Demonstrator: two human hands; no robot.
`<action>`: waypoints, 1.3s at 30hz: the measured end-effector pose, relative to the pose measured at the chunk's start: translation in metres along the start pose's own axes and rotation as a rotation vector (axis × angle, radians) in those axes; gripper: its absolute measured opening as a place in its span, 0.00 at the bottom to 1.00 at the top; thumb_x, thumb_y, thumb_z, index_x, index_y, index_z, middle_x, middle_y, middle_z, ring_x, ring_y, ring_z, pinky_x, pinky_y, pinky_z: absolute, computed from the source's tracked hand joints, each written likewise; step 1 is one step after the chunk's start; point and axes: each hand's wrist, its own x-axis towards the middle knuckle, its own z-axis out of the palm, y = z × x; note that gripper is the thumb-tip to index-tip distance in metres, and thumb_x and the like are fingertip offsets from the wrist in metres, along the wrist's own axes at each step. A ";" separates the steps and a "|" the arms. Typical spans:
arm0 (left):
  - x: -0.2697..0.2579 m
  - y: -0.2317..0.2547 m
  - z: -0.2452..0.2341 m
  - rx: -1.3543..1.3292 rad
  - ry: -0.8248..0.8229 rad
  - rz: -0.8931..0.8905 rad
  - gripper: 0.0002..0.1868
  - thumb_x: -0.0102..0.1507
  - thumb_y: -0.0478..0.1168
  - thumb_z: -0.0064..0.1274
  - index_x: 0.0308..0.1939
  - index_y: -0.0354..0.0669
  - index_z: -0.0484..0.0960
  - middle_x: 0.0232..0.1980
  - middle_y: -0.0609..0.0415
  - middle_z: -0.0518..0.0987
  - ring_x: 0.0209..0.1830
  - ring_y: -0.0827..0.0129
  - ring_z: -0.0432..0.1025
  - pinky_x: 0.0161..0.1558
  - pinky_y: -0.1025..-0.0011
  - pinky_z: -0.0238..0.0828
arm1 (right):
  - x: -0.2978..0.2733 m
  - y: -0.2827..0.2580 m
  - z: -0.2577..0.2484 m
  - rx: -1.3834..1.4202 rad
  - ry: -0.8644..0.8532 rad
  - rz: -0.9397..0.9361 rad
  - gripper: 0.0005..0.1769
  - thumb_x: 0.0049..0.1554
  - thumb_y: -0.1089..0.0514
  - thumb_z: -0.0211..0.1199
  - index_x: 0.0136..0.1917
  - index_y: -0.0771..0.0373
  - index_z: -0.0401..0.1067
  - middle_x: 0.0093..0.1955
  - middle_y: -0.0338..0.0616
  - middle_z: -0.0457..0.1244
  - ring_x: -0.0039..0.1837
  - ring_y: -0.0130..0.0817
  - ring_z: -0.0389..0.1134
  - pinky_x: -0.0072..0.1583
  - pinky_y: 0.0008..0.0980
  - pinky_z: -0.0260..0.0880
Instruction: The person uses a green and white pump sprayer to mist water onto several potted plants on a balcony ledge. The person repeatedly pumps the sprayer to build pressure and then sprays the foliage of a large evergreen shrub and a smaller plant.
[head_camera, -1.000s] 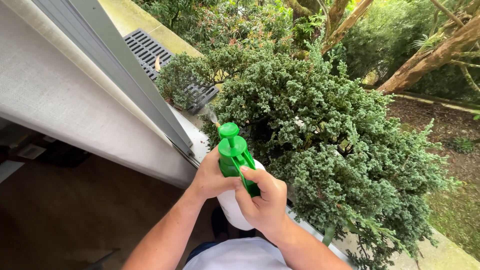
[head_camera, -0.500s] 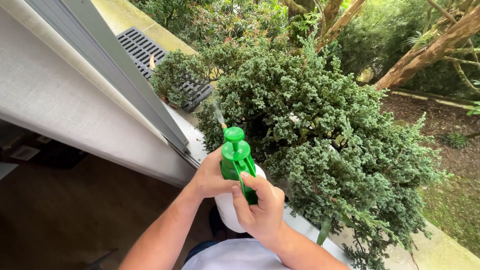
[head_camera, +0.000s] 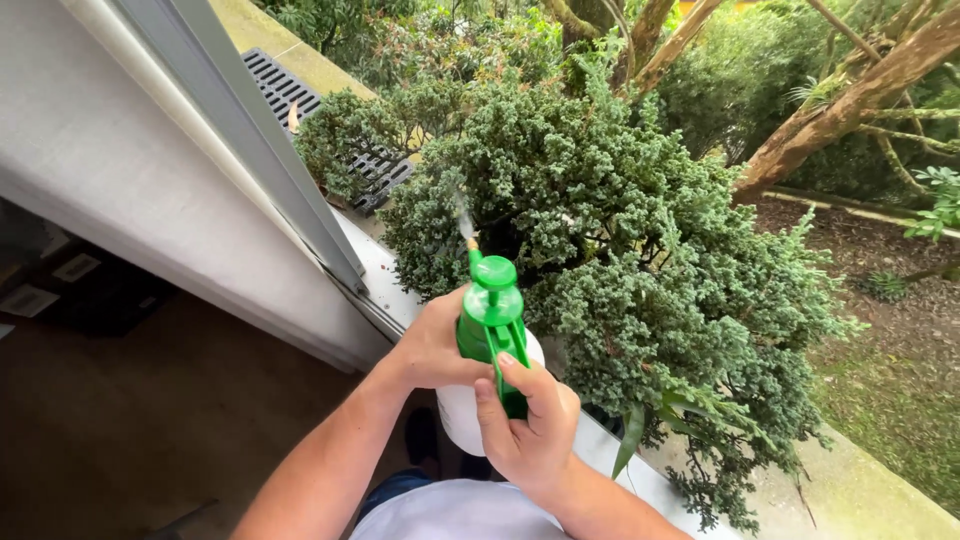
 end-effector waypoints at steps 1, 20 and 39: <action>0.004 0.001 0.006 -0.001 -0.003 0.003 0.31 0.51 0.55 0.73 0.53 0.47 0.83 0.49 0.60 0.83 0.48 0.70 0.78 0.49 0.67 0.77 | -0.001 -0.001 -0.005 -0.004 0.002 -0.002 0.16 0.66 0.60 0.69 0.65 0.58 0.70 0.44 0.41 0.68 0.34 0.28 0.58 0.39 0.27 0.63; -0.041 -0.003 -0.038 -0.042 -0.067 -0.032 0.28 0.49 0.53 0.73 0.49 0.49 0.85 0.47 0.60 0.82 0.45 0.70 0.77 0.46 0.67 0.75 | -0.021 -0.053 0.056 -0.139 0.048 0.048 0.15 0.66 0.59 0.67 0.64 0.55 0.70 0.40 0.37 0.64 0.34 0.31 0.55 0.38 0.29 0.57; -0.051 -0.028 -0.057 -0.115 -0.095 0.025 0.30 0.48 0.55 0.75 0.49 0.47 0.85 0.46 0.60 0.80 0.44 0.72 0.76 0.44 0.69 0.73 | -0.027 -0.063 0.086 -0.279 0.097 0.048 0.12 0.66 0.56 0.69 0.61 0.55 0.72 0.39 0.34 0.64 0.32 0.28 0.55 0.36 0.28 0.56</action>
